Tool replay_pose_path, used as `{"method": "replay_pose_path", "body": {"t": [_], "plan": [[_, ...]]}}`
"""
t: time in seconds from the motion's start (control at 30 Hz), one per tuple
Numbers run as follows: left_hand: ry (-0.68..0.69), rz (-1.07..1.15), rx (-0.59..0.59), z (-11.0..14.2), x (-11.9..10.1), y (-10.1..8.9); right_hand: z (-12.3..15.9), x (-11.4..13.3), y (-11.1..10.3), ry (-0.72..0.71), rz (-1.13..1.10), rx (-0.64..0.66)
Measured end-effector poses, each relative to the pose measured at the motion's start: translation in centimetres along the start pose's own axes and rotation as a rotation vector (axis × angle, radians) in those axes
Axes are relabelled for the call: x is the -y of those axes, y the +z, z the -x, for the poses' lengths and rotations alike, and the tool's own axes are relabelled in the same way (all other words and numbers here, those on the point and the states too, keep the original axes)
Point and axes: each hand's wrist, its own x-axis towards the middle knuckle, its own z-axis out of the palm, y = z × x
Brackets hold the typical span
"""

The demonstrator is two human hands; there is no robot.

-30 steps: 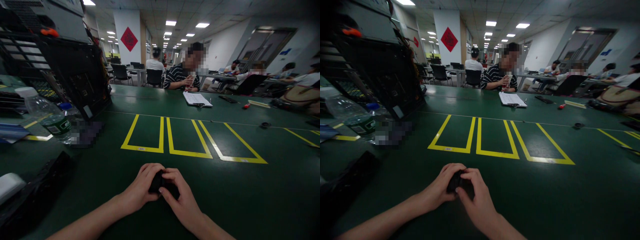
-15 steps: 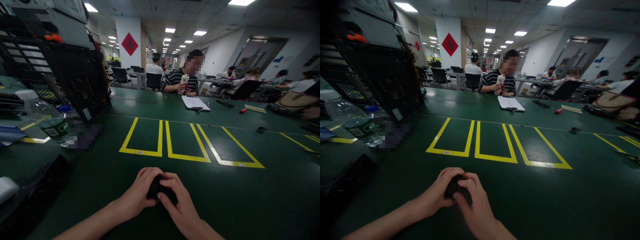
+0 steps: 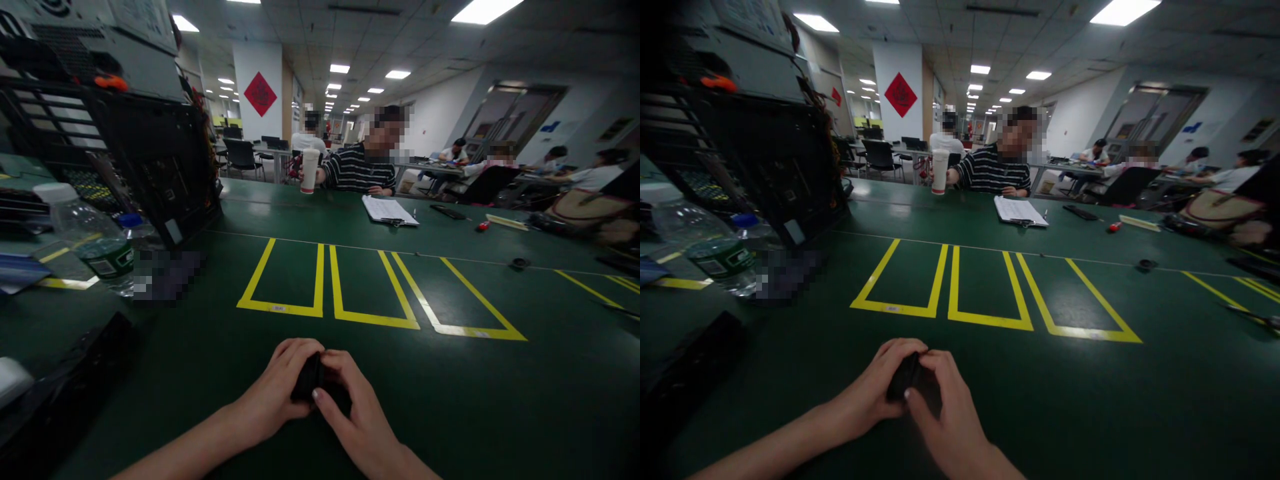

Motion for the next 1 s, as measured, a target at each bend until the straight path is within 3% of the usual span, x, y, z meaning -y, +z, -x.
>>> {"method": "replay_pose_path", "body": {"t": [0.13, 0.3, 0.5, 0.8, 1.0], "plan": [[0.024, 0.009, 0.031, 0.0, -0.2, -0.2, 0.2, -0.2, 0.1, -0.053, 0.045, -0.019], [-0.010, -0.020, -0.008, -0.1, 0.4, 0.3, 0.0, 0.0, 0.2, 0.018, -0.006, -0.052], [-0.014, -0.016, -0.014, -0.1, 0.7, 0.5, -0.1, 0.2, 0.0, 0.059, -0.039, -0.002], [-0.001, -0.005, 0.014, 0.1, 0.0, -0.1, 0.4, 0.1, 0.0, -0.052, 0.055, -0.008], [0.003, -0.002, 0.027, 0.0, -0.8, -0.6, 0.1, 0.2, 0.3, 0.045, -0.005, -0.075]]}}
